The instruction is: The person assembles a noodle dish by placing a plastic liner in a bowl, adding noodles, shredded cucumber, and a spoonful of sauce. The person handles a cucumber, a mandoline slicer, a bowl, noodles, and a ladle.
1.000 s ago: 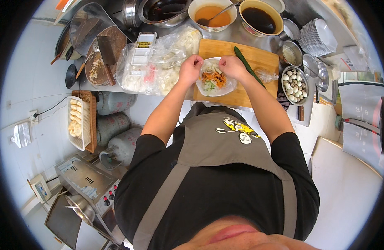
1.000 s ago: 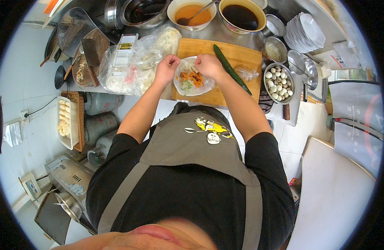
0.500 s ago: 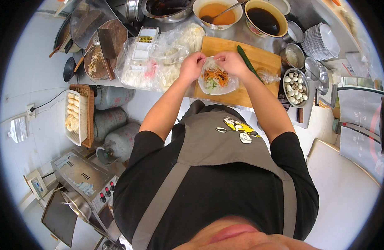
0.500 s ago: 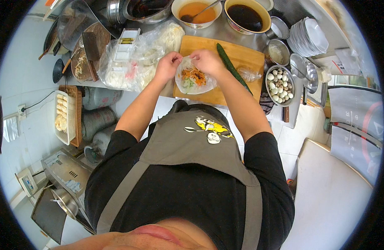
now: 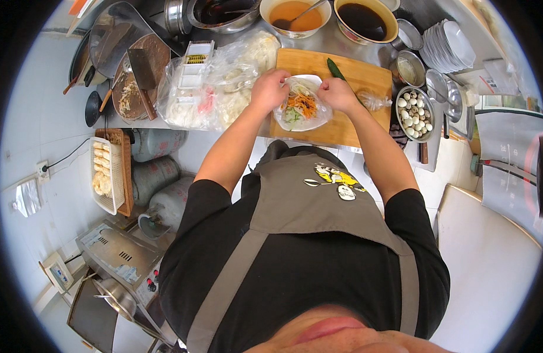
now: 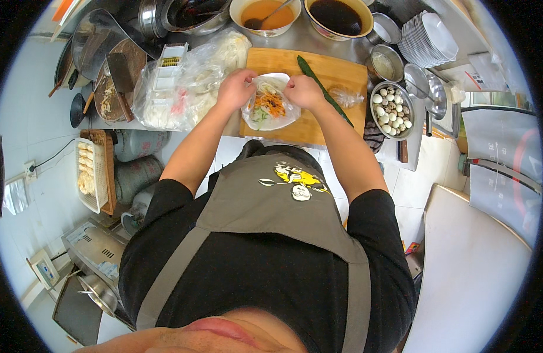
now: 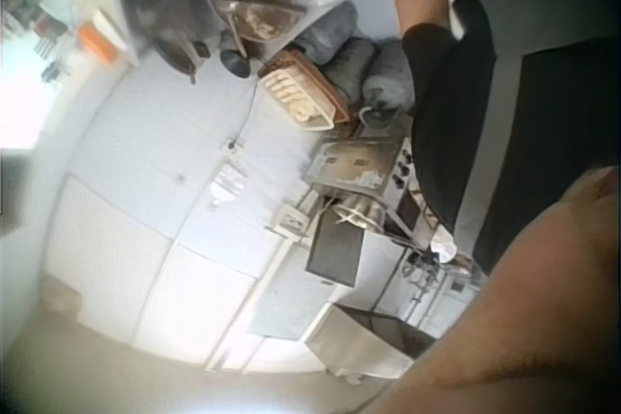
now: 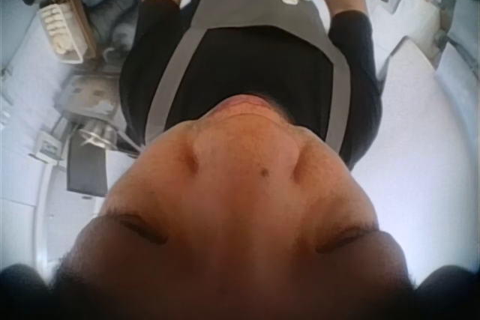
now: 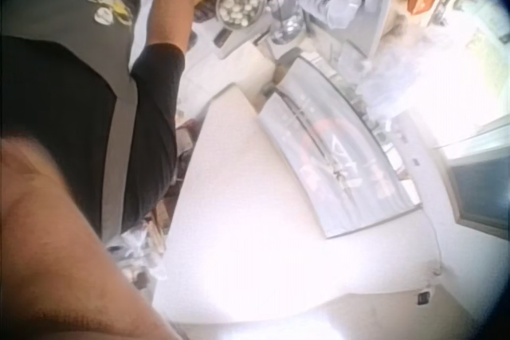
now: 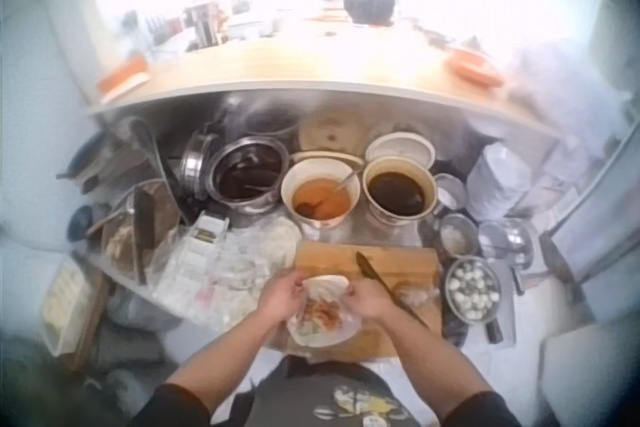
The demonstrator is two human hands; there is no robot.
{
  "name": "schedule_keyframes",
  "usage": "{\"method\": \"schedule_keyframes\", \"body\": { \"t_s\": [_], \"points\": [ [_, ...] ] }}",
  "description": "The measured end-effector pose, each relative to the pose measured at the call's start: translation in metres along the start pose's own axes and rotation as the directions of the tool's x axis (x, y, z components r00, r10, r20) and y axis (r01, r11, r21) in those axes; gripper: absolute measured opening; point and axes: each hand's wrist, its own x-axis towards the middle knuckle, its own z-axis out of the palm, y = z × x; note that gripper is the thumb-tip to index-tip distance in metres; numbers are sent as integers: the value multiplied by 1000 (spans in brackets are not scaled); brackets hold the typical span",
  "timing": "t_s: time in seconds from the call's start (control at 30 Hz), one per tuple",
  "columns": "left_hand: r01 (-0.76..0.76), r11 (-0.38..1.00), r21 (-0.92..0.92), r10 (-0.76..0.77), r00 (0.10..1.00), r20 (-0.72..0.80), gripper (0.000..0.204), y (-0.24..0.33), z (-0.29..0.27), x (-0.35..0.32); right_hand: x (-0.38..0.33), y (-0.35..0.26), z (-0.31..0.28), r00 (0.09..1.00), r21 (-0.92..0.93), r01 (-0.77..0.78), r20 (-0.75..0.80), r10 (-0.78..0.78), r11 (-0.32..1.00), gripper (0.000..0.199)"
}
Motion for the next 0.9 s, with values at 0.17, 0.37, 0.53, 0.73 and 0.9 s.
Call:
{"method": "schedule_keyframes", "body": {
  "t_s": [0.17, 0.37, 0.53, 0.73, 0.9],
  "points": [
    [-16, 999, 33, 16, 1000, -14, 14, 2, -1, 6, -9, 7, 0, 998, 221, 40, 33, -49, 974, 25],
    [-15, 1000, -11, 15, 999, -35, 12, 5, -5, 6, -12, 5, -3, 998, 253, 56, -21, -52, 966, 23],
    [-26, 999, -37, 24, 999, -42, 10, 3, -6, 5, -30, 6, -10, 988, 334, 113, -136, -70, 936, 19],
    [-41, 997, -63, 40, 999, -13, 13, 0, -5, 2, -42, 6, -2, 969, 374, 140, -243, -49, 917, 16],
    [-79, 997, -20, 78, 996, -41, 15, -1, -6, 2, -34, 21, 8, 967, 514, 137, -254, -2, 847, 15]
  ]
}}
